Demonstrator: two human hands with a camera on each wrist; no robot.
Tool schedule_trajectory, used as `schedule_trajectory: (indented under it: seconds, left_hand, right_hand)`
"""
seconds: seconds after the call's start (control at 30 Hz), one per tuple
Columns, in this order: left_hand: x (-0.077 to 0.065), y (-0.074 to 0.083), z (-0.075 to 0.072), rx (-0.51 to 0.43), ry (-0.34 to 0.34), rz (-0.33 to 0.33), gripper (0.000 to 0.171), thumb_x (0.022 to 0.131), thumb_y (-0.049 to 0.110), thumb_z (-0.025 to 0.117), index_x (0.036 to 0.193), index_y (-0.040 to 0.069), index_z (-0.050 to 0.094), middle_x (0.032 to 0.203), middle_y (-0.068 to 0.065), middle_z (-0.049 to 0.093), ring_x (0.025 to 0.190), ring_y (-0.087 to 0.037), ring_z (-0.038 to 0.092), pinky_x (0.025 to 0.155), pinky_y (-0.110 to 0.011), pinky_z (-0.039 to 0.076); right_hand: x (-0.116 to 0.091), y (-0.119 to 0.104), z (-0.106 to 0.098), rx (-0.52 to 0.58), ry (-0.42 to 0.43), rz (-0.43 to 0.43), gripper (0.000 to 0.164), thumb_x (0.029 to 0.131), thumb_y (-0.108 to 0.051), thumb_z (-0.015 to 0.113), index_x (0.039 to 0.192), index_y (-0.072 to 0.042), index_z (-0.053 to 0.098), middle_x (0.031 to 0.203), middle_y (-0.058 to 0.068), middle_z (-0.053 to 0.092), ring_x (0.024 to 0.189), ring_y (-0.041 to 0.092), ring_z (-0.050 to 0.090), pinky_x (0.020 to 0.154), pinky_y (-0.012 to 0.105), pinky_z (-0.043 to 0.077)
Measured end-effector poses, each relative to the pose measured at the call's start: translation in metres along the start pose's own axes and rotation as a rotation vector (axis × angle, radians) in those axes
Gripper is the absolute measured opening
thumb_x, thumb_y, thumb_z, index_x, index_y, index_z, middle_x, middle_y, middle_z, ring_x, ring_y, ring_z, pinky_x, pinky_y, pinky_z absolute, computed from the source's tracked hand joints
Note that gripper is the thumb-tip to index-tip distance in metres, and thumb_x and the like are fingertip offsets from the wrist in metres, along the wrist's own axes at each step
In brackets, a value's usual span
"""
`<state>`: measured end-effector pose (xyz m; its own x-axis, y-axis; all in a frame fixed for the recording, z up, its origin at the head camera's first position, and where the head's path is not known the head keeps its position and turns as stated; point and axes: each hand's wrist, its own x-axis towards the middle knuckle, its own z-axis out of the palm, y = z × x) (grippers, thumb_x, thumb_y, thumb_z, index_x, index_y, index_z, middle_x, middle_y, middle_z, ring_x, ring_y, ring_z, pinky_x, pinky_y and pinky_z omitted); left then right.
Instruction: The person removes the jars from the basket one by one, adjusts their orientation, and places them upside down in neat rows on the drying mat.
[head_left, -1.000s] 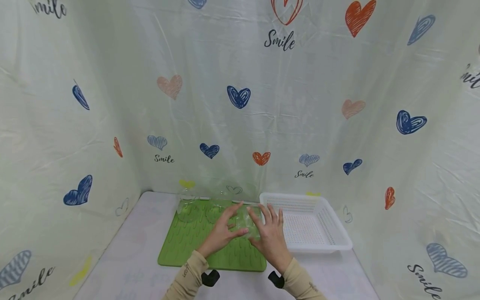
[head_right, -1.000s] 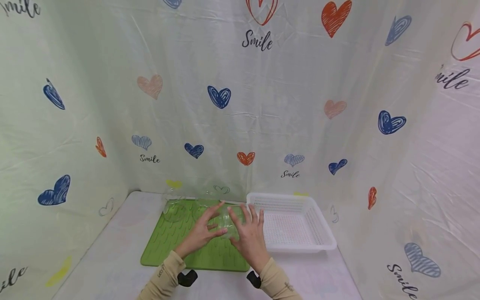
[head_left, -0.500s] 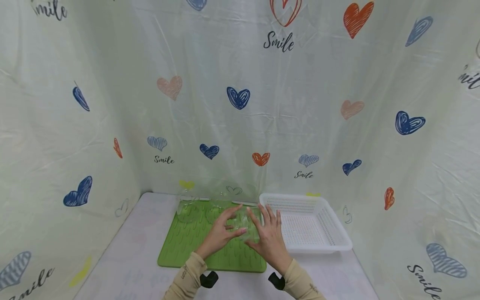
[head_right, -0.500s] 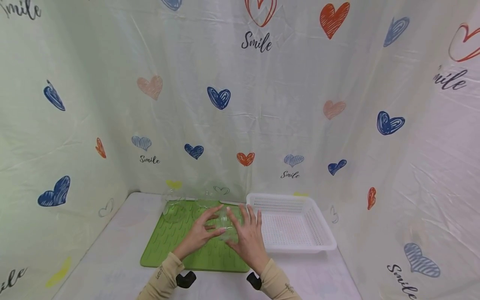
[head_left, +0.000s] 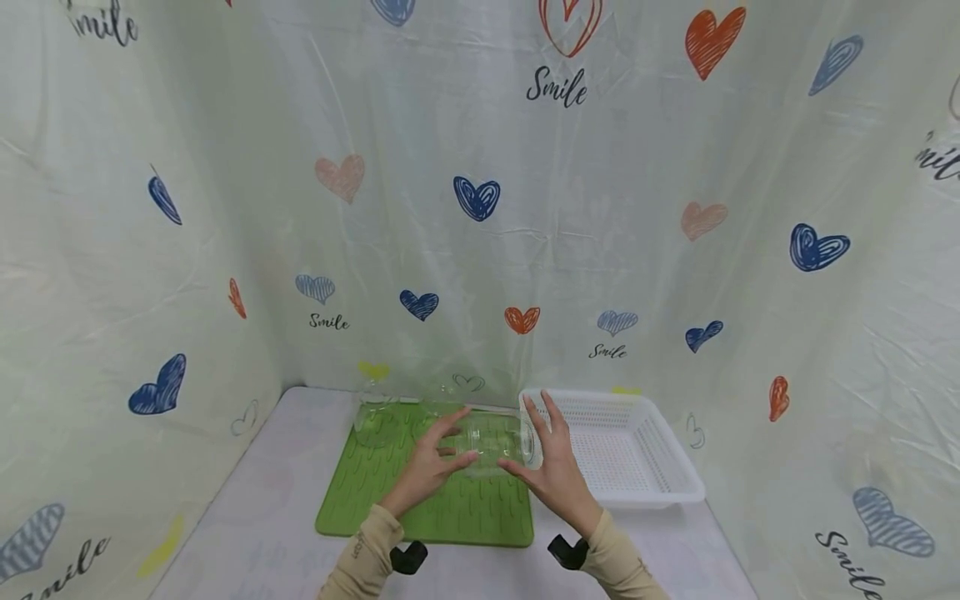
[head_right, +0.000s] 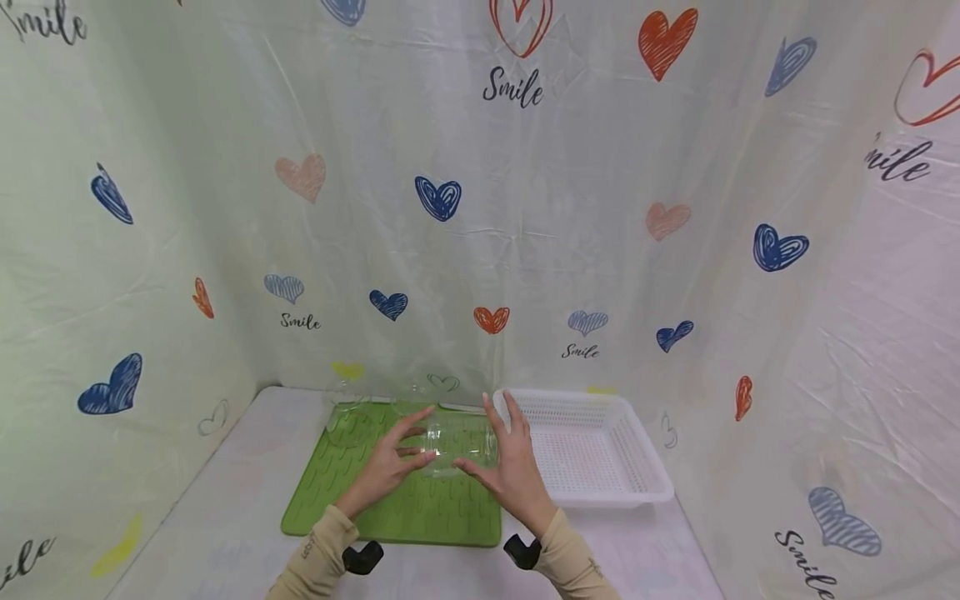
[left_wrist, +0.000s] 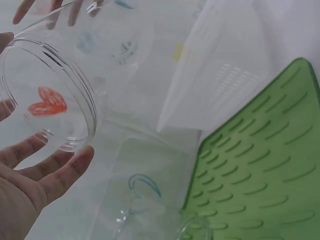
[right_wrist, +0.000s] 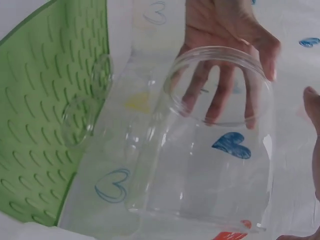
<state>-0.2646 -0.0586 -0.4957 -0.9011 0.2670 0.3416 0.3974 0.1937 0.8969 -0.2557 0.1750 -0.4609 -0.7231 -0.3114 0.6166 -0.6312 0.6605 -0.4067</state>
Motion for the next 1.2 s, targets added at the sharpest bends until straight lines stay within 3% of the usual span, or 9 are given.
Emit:
schedule_trajectory:
  seconds: [0.2,0.43,0.53,0.67,0.97,1.2]
  left_hand:
    - [-0.001,0.001,-0.005,0.009,0.022,0.033,0.070,0.090,0.023,0.069,0.150,0.021,0.034,0.152,-0.009,0.036,0.128,-0.037,0.047,0.096,-0.054,0.050]
    - [-0.005,0.002,-0.007,0.024,0.019,0.014,0.070,0.089,0.024,0.070,0.150,0.028,0.034,0.150,-0.008,0.037,0.127,-0.035,0.048,0.096,-0.048,0.051]
    - [-0.006,0.001,-0.006,0.024,0.018,-0.004,0.069,0.089,0.026,0.070,0.149,0.032,0.035,0.150,-0.006,0.038,0.127,-0.032,0.048,0.097,-0.044,0.052]
    - [-0.008,-0.001,-0.005,0.020,0.024,-0.007,0.069,0.089,0.027,0.070,0.148,0.033,0.035,0.150,-0.005,0.038,0.127,-0.030,0.049,0.096,-0.043,0.052]
    - [-0.007,-0.005,-0.006,0.015,0.052,-0.004,0.070,0.088,0.026,0.071,0.148,0.034,0.036,0.148,-0.007,0.040,0.125,-0.029,0.050,0.094,-0.045,0.052]
    - [-0.010,-0.010,-0.006,-0.008,0.028,0.008,0.073,0.089,0.023,0.070,0.150,0.028,0.032,0.151,-0.011,0.035,0.127,-0.040,0.047,0.096,-0.051,0.051]
  right_hand:
    - [0.003,0.010,-0.001,0.276,-0.055,0.251,0.083,0.091,-0.032,0.067,0.155,-0.027,0.016,0.160,0.020,0.013,0.141,0.049,0.022,0.102,0.070,0.034]
    - [-0.001,0.026,0.007,0.749,-0.217,0.633,0.068,0.100,-0.044,0.048,0.155,-0.031,0.011,0.156,0.027,0.016,0.135,0.052,0.034,0.100,0.060,0.044]
    - [-0.003,0.029,0.010,0.888,-0.283,0.697,0.070,0.100,-0.047,0.046,0.156,-0.027,0.009,0.155,0.030,0.015,0.134,0.053,0.033,0.099,0.055,0.048]
    - [-0.004,0.030,0.013,0.889,-0.325,0.697,0.073,0.098,-0.046,0.050,0.155,-0.024,0.011,0.153,0.031,0.021,0.133,0.051,0.037,0.094,0.047,0.054]
    - [-0.004,0.030,0.018,0.897,-0.344,0.701,0.076,0.096,-0.053,0.051,0.155,-0.024,0.013,0.154,0.028,0.023,0.135,0.048,0.037,0.096,0.045,0.052]
    - [-0.002,0.027,0.020,0.867,-0.346,0.722,0.077,0.095,-0.053,0.051,0.155,-0.025,0.012,0.154,0.026,0.024,0.134,0.046,0.039,0.096,0.042,0.052]
